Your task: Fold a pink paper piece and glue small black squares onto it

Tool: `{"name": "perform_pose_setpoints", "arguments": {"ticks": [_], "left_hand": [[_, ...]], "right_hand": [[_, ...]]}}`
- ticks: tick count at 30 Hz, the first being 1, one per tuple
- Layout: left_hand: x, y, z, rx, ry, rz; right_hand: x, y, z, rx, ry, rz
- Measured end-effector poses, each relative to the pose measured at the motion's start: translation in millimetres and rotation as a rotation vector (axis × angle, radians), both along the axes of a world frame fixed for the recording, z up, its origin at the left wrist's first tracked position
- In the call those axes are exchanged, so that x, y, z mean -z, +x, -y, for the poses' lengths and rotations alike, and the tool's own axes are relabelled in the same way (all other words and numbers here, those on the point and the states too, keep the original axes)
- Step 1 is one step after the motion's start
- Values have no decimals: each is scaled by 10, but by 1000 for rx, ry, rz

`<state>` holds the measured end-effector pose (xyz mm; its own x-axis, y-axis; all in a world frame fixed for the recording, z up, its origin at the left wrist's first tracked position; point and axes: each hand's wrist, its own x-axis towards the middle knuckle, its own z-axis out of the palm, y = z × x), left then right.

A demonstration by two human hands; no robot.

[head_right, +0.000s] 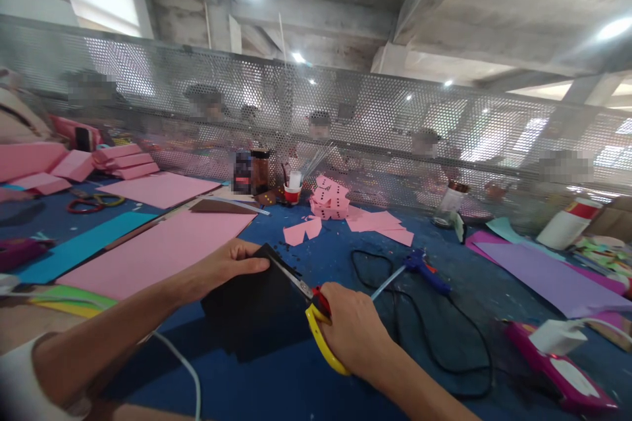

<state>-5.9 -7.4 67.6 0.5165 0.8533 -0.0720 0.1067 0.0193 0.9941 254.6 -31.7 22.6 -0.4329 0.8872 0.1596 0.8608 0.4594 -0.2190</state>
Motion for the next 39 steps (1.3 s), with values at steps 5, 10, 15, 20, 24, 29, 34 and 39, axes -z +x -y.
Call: {"name": "perform_pose_setpoints", "arguments": {"ticks": [5, 10, 15, 20, 24, 29, 34, 39], "left_hand": [[23, -3, -11, 2, -19, -3], [23, 5, -13, 1, -10, -14], [13, 2, -8, -4, -4, -21], [21, 24, 12, 30, -35, 8], [36, 39, 27, 40, -59, 32], [49, 40, 19, 34, -72, 34], [50, 44, 21, 16, -71, 31], [40, 46, 32, 21, -80, 28]], "right_hand": [[30, 18, -8, -3, -2, -9], [50, 22, -33, 12, -14, 11], [36, 13, -32, 15, -21, 20], [25, -9, -13, 8, -20, 29], [45, -11, -20, 9, -33, 40], [69, 3, -28, 9, -37, 49], [84, 10, -37, 12, -43, 33], [104, 15, -47, 5, -55, 21]]}}
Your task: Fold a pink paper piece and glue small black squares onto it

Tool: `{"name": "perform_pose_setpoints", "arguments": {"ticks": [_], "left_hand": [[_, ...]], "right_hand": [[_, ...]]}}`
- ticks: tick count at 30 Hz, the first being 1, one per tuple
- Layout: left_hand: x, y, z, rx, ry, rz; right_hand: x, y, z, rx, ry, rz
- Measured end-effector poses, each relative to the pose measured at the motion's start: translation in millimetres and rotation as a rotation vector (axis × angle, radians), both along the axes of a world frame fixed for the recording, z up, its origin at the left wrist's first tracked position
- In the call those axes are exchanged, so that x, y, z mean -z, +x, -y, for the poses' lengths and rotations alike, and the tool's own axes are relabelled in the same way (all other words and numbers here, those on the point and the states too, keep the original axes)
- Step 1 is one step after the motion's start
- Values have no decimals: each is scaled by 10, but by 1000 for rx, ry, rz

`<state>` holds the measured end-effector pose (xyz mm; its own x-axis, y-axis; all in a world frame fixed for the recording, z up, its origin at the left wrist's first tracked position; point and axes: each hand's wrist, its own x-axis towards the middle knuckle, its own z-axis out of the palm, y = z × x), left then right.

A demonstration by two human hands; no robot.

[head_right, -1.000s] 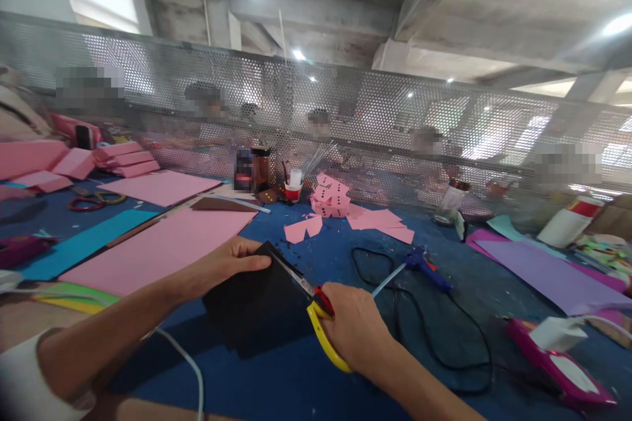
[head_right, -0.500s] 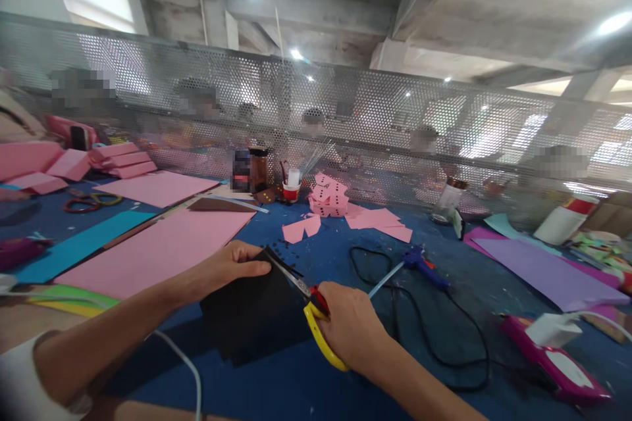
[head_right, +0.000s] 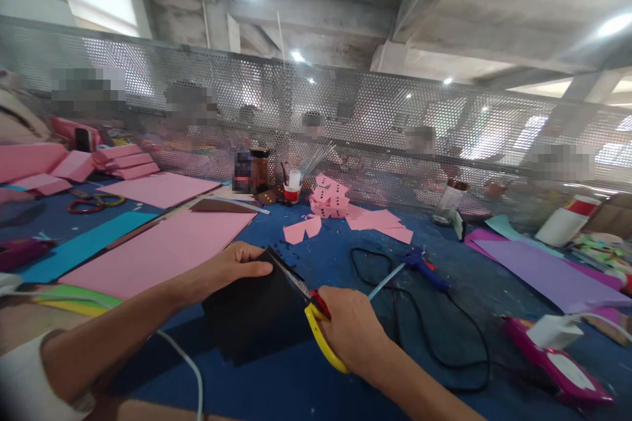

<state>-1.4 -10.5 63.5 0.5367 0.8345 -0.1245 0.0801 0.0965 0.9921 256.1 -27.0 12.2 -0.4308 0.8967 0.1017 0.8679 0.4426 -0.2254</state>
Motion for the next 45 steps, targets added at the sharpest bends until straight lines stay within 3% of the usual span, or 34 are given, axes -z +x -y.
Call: {"name": "perform_pose_setpoints", "arguments": {"ticks": [25, 28, 31, 36, 39, 42, 45], "left_hand": [[24, -30, -53, 27, 9, -95], [-69, -132, -102, -9, 93, -150], [-196, -397, -252, -156, 353, -338], [-282, -1090, -674, -324, 447, -540], [-265, -1327, -815, -398, 515, -667], [-191, -1199, -752, -397, 632, -744], [-27, -790, -532, -232, 681, -777]], "right_hand": [[28, 16, -7, -8, 32, -66], [9, 28, -27, 17, 66, -162], [-24, 47, -64, 41, 111, -239], [-27, 77, -131, 78, 113, -247], [-14, 81, -143, 88, 131, -233], [-8, 85, -145, 86, 128, -235], [-3, 93, -150, 79, 127, -220]]}}
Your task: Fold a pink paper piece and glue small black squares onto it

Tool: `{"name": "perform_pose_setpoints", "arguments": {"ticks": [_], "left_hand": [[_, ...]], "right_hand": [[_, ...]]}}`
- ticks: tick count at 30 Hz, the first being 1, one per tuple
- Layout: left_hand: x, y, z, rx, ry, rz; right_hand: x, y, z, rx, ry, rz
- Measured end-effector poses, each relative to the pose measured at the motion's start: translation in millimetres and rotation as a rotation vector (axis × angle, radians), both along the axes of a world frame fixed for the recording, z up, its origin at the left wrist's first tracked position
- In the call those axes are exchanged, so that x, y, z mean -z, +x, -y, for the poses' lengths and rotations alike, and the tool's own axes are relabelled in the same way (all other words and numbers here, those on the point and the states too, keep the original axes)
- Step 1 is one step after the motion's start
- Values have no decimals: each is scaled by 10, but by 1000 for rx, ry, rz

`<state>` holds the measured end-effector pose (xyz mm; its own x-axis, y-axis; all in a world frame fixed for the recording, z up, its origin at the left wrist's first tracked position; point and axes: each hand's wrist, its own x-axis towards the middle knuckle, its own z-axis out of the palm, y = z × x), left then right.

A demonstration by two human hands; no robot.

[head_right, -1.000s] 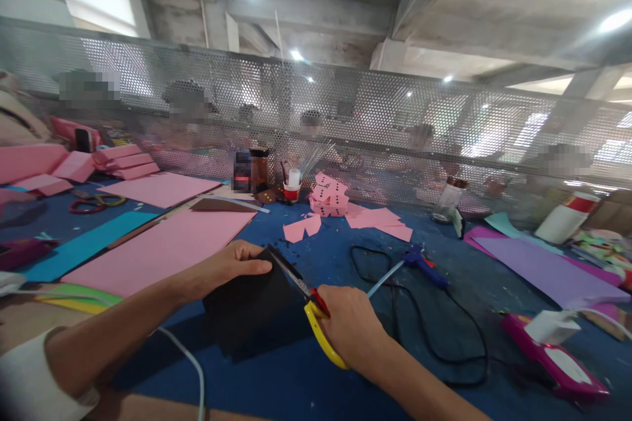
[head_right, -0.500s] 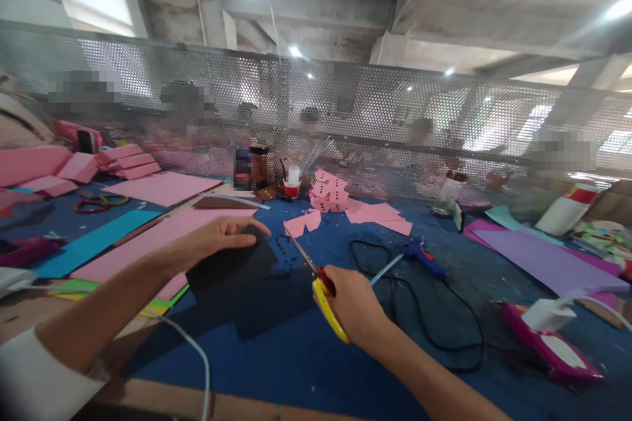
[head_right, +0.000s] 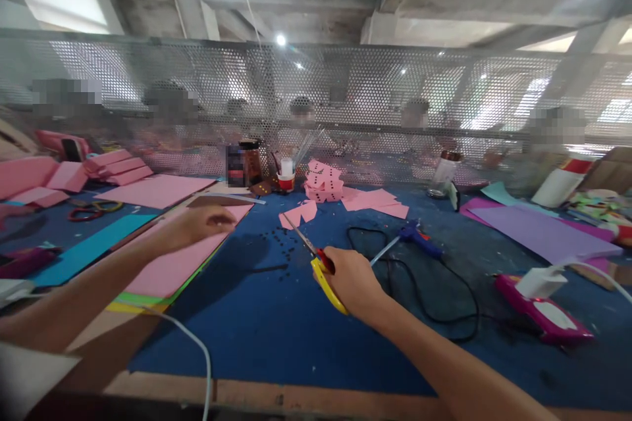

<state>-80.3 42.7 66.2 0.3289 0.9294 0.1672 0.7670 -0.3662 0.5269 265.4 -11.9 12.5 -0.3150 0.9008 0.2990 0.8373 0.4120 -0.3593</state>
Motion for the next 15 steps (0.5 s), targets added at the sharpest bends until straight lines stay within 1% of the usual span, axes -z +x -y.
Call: {"name": "perform_pose_setpoints", "arguments": {"ticks": [3, 4, 6, 7, 10, 15], "left_hand": [[194, 406, 209, 183, -84, -94], [248, 498, 248, 221, -79, -183], [325, 601, 271, 203, -48, -323], [347, 618, 261, 202, -46, -353], [356, 603, 208, 204, -47, -393], [280, 622, 193, 240, -36, -449]], "right_hand": [[4, 6, -3, -4, -4, 20], [3, 7, -4, -4, -3, 24], [-1, 6, -5, -6, 0, 33], [-4, 4, -5, -6, 2, 36], [-14, -3, 0, -5, 5, 40], [-28, -11, 19, -8, -14, 44]]}}
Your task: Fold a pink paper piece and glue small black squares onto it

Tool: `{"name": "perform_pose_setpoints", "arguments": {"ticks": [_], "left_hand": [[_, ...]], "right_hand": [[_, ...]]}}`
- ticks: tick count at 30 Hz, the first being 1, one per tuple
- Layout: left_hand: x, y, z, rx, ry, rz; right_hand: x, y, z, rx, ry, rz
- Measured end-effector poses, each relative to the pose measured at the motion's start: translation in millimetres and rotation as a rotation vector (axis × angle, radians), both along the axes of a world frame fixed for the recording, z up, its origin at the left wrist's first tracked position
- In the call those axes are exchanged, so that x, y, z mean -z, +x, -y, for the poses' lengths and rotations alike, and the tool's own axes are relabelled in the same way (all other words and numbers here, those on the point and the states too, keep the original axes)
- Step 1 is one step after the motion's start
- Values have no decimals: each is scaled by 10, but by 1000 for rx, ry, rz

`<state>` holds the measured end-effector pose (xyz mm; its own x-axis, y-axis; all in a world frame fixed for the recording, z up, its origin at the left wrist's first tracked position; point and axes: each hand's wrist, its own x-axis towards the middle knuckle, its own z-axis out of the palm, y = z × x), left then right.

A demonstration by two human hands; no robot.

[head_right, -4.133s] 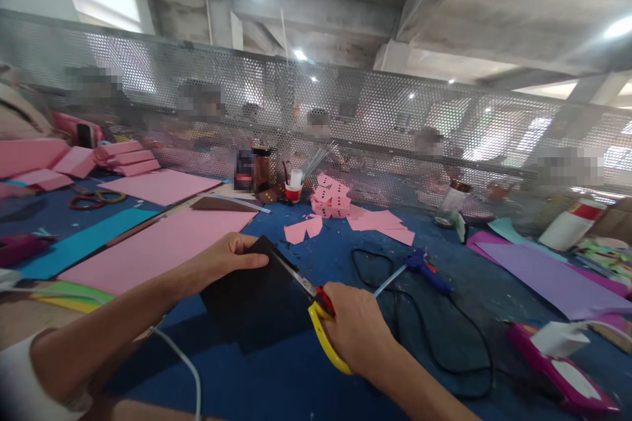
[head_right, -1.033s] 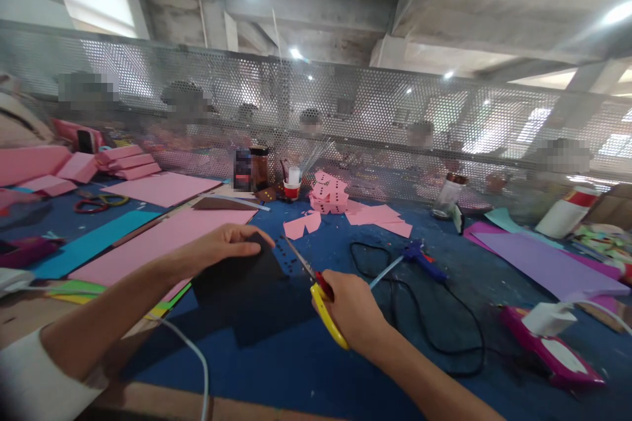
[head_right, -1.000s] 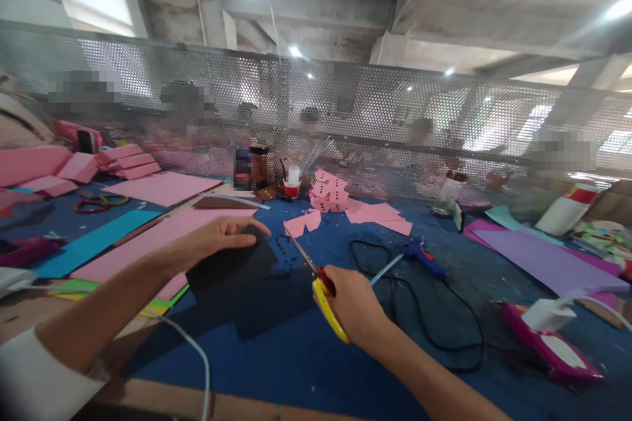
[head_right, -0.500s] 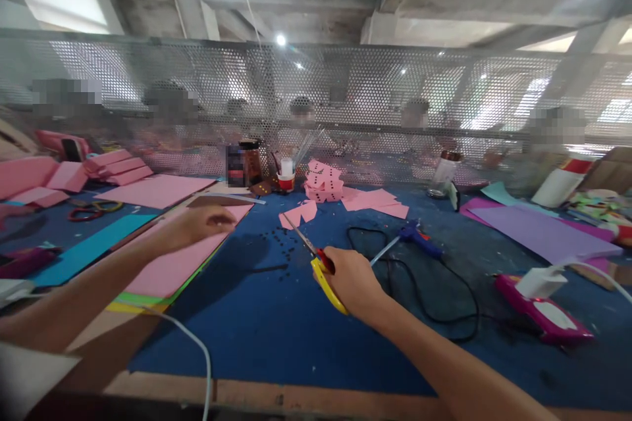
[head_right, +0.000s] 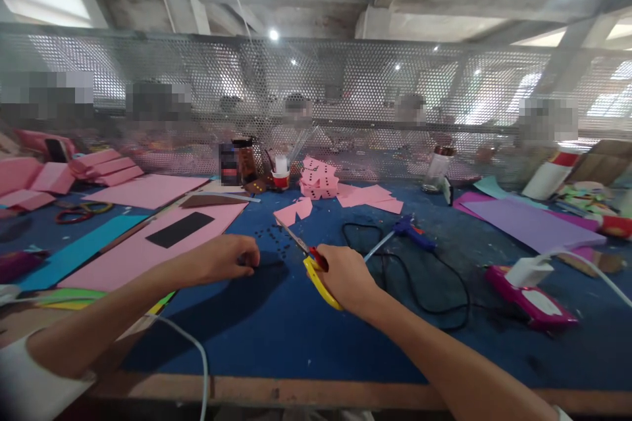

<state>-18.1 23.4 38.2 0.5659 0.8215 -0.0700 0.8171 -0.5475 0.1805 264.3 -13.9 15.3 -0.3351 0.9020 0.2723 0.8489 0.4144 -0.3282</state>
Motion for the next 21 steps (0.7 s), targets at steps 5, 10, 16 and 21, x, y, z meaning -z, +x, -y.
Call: {"name": "perform_pose_setpoints", "arguments": {"ticks": [5, 10, 16, 21], "left_hand": [[-106, 157, 85, 36, 51, -103], [-121, 276, 221, 68, 193, -222], [39, 300, 258, 33, 256, -268], [78, 286, 246, 16, 282, -253]], "right_hand": [[-16, -3, -1, -3, -12, 19], [-31, -15, 16, -5, -18, 33], [-15, -24, 8, 6, -35, 36], [28, -12, -17, 11, -39, 35]]}}
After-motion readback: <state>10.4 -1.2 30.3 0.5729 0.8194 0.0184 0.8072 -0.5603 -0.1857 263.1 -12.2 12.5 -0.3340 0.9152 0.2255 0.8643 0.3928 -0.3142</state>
